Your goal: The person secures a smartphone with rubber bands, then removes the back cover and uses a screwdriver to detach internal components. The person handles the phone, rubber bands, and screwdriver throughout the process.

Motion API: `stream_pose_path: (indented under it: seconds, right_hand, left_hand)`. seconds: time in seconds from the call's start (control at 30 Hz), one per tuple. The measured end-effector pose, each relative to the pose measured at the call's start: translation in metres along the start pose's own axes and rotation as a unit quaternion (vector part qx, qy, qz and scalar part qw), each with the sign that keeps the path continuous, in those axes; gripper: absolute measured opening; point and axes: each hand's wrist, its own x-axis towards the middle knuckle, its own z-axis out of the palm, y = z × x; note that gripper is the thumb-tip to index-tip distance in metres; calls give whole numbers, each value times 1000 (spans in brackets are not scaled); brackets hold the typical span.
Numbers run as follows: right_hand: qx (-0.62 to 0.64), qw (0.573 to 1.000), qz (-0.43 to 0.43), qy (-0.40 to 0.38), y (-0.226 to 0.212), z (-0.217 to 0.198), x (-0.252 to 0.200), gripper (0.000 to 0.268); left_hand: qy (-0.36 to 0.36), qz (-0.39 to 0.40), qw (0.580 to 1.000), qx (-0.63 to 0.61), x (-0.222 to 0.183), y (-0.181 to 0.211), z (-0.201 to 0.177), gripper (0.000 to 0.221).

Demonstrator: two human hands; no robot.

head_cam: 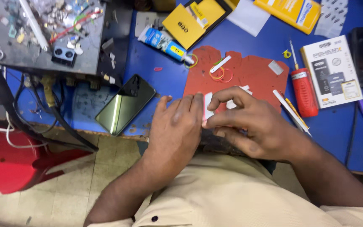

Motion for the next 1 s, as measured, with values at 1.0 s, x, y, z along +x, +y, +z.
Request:
stream_pose_path:
  seconds: [1.0]
  right_hand:
    - [290,945,62,134,56,-2,14,5]
  left_hand:
    - [51,15,804,-593,13,-39,34,32]
